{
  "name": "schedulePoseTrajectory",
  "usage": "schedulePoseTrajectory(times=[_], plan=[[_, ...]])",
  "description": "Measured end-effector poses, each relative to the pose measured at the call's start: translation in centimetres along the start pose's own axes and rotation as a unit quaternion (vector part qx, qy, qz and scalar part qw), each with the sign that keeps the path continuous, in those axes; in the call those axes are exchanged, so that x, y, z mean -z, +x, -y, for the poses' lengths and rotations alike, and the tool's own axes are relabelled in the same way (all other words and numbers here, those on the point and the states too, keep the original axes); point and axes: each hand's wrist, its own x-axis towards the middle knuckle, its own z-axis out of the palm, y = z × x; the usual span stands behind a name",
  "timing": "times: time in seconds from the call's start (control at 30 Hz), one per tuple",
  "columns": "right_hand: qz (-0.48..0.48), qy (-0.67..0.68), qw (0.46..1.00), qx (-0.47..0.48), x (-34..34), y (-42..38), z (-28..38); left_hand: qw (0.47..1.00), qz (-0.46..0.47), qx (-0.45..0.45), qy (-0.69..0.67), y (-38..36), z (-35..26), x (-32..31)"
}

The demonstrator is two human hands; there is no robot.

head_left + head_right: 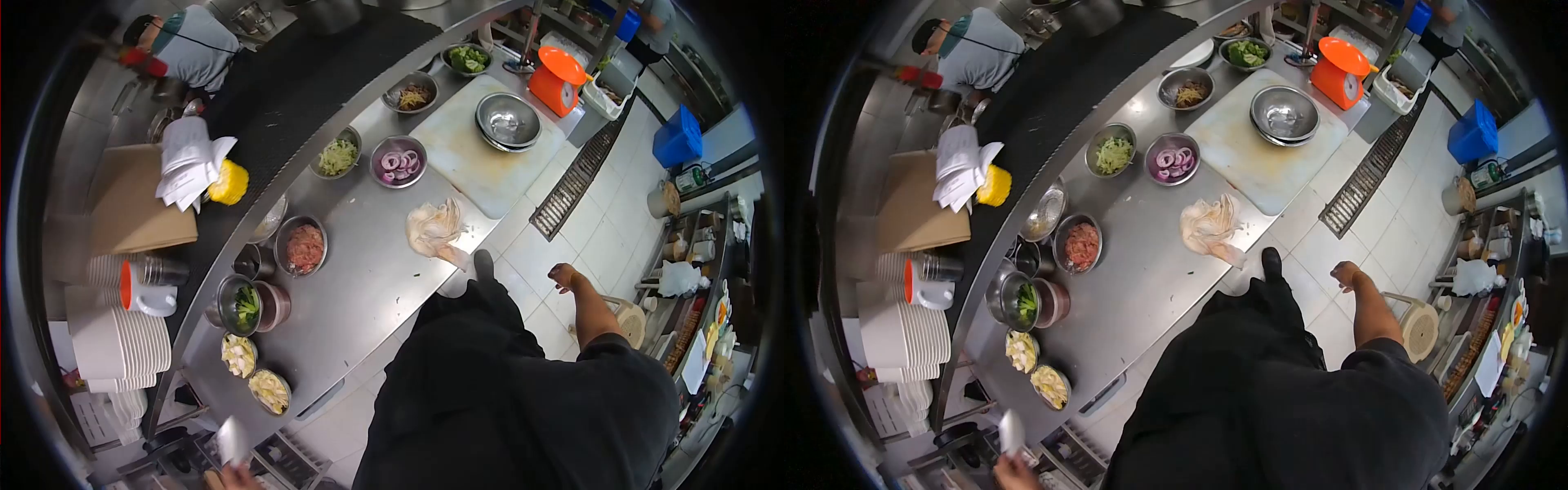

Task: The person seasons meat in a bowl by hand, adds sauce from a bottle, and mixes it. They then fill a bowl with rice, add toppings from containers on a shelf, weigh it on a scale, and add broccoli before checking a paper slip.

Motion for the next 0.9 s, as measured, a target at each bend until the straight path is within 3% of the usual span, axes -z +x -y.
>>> schedulePoseTrajectory(times=[0.03,0.1,0.13,0.23,0.3,0.33,0.37,0.4,0.43,0.47,0.5,0.57,0.63,0.67,0.7,0.73,0.77,0.8,0.83,0.87,0.9], plan=[[0.011,0.001,1.000,-0.003,0.3,0.6,-0.2,0.935,0.034,-0.016,-0.352,1.4,5.6,-11.7],[0.030,0.003,1.000,-0.005,1.3,2.8,-1.2,0.942,0.036,-0.125,-0.309,1.4,-5.7,-12.5],[0.037,0.006,0.999,-0.004,2.1,3.9,-1.5,0.892,0.088,-0.085,-0.436,1.5,-14.2,-9.5],[0.033,0.026,0.999,0.004,5.3,5.1,-1.8,0.861,0.099,-0.210,-0.453,5.4,-32.1,-5.9],[0.012,0.056,0.998,0.016,7.6,5.6,-2.1,0.814,0.020,-0.309,-0.490,9.5,-43.2,-5.5],[-0.007,0.074,0.997,0.026,8.7,5.8,-2.4,0.824,-0.034,-0.366,-0.431,12.0,-48.3,-5.1],[-0.022,0.104,0.994,0.038,9.8,6.1,-3.1,0.805,-0.078,-0.378,-0.452,14.4,-53.7,-5.8],[-0.035,0.133,0.989,0.047,10.6,6.5,-4.4,0.847,-0.074,-0.384,-0.361,16.5,-58.6,-5.2],[-0.049,0.160,0.984,0.058,11.6,6.7,-5.4,0.821,-0.129,-0.403,-0.384,19.0,-63.9,-6.1],[-0.065,0.175,0.980,0.069,12.3,6.6,-6.6,0.844,-0.173,-0.401,-0.313,21.3,-68.4,-7.0],[-0.083,0.179,0.979,0.060,12.7,6.6,-8.3,0.860,-0.217,-0.394,-0.239,23.8,-72.2,-8.3],[-0.114,0.190,0.974,0.036,13.6,6.7,-11.7,0.859,-0.255,-0.381,-0.227,30.8,-79.3,-15.6],[-0.109,0.178,0.977,-0.034,13.6,6.1,-16.4,0.849,-0.263,-0.384,-0.249,34.1,-83.4,-17.8],[-0.080,0.136,0.986,-0.056,13.1,5.6,-18.4,0.842,-0.248,-0.394,-0.272,34.4,-84.5,-18.3],[-0.016,-0.200,0.971,0.127,13.0,5.7,-21.9,0.835,-0.231,-0.402,-0.296,34.3,-85.4,-18.8],[-0.081,-0.488,0.808,0.319,12.7,5.8,-25.3,0.833,-0.247,-0.416,-0.268,34.0,-86.1,-19.1],[-0.037,-0.394,0.880,0.262,12.2,5.2,-26.3,0.830,-0.263,-0.429,-0.240,33.9,-86.6,-19.6],[0.014,-0.224,0.965,0.132,11.7,4.4,-26.7,0.833,-0.259,-0.436,-0.220,33.8,-87.0,-20.0],[0.029,-0.016,0.999,-0.015,11.1,3.9,-26.8,0.836,-0.255,-0.442,-0.201,33.7,-87.5,-20.5],[0.029,0.106,0.989,-0.100,10.4,3.6,-27.0,0.846,-0.232,-0.440,-0.191,33.5,-87.9,-21.1],[0.039,0.155,0.979,-0.127,9.9,3.2,-27.5,0.858,-0.209,-0.433,-0.180,33.4,-88.0,-21.9]])
